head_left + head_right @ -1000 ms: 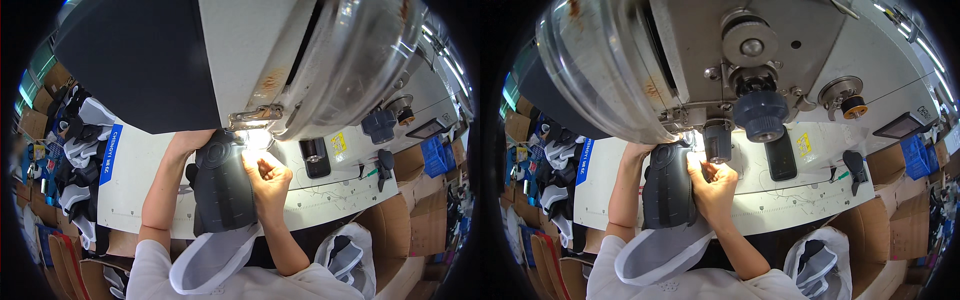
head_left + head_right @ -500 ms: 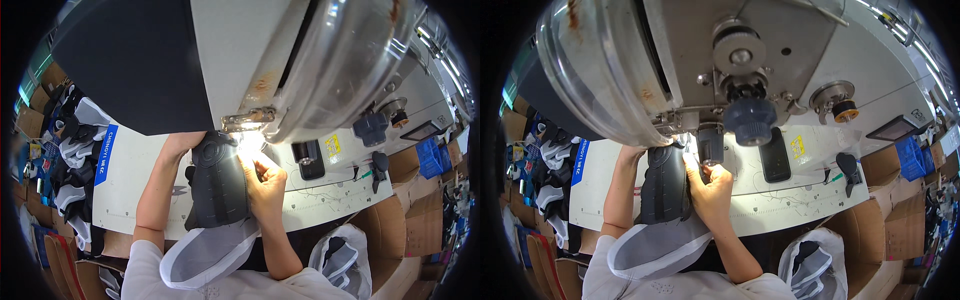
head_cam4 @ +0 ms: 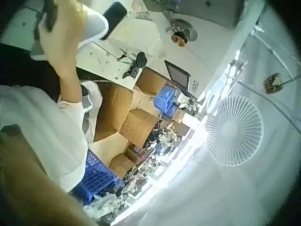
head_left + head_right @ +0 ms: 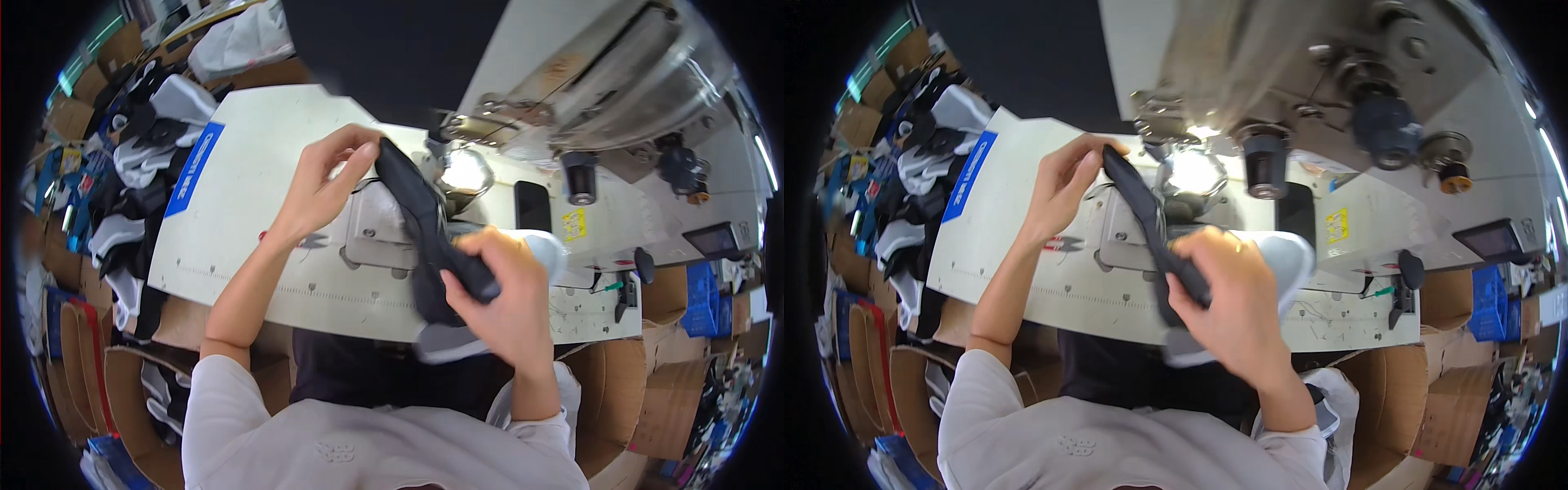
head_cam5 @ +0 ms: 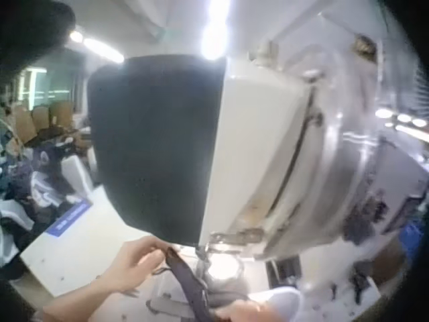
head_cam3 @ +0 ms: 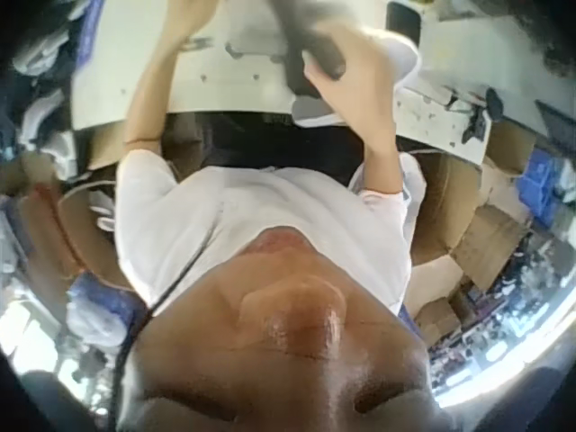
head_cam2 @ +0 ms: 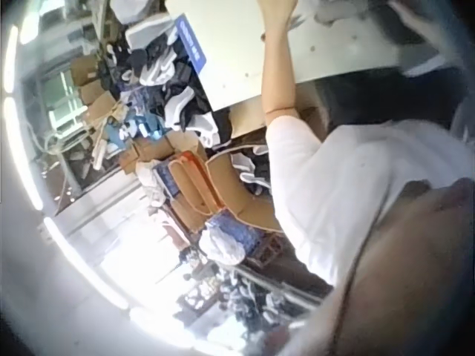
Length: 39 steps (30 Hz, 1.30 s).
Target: The person sews shoe upper components together using a sewing machine, trims excess thread with thread snips, and places the assembled piece into a bag before sewing another set of components.
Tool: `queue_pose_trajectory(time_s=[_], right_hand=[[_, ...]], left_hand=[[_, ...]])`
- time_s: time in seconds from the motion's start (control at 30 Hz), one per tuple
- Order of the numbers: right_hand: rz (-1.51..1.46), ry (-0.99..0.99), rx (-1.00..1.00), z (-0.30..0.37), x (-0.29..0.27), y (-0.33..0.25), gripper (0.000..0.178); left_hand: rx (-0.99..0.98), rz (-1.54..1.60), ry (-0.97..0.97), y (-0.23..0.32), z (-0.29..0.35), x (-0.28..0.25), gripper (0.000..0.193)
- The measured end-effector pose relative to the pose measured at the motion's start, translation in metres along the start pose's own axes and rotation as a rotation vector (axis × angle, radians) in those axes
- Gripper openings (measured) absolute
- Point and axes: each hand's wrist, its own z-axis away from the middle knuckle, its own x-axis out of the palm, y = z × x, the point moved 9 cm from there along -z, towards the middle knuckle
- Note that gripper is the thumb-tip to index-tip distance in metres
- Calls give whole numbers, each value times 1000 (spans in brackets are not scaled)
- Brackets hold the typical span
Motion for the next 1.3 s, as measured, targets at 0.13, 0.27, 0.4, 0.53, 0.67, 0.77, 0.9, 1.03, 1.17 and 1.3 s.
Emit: queue_pose_trajectory(time_s=[0.13, 0.27, 0.4, 0.53, 0.67, 0.77, 0.9, 1.03, 1.17, 1.3], right_hand=[[389, -42, -236, 41, 61, -32, 18], [437, -175, -312, 69, 124, -40, 14], [704, -342, -396, 88, 156, -43, 12], [517, -249, -299, 85, 146, -37, 13], [492, -286, -274, 89, 150, -33, 16], [473, -274, -270, 91, 150, -32, 18], [553, -179, -321, 91, 146, -35, 14], [428, -212, -270, 91, 143, -31, 17], [109, -162, 4, 83, 128, -7, 32], [-31, -149, 220, 77, 118, 17, 84]], left_hand=[[131, -632, -91, -2, 75, -47, 26], [-83, -862, -84, -34, 137, -71, 32], [-247, -670, 196, -36, 161, -80, 20], [-257, -546, 177, -9, 176, -55, 18], [-165, -619, -15, 6, 181, -24, 22], [-101, -648, -39, 7, 182, -16, 22], [-27, -740, 15, 12, 174, -18, 20], [-179, -382, 231, 1, 153, -24, 17], [-404, -226, 133, -39, 126, 8, 18], [-384, -322, 151, -43, 123, 16, 19]])
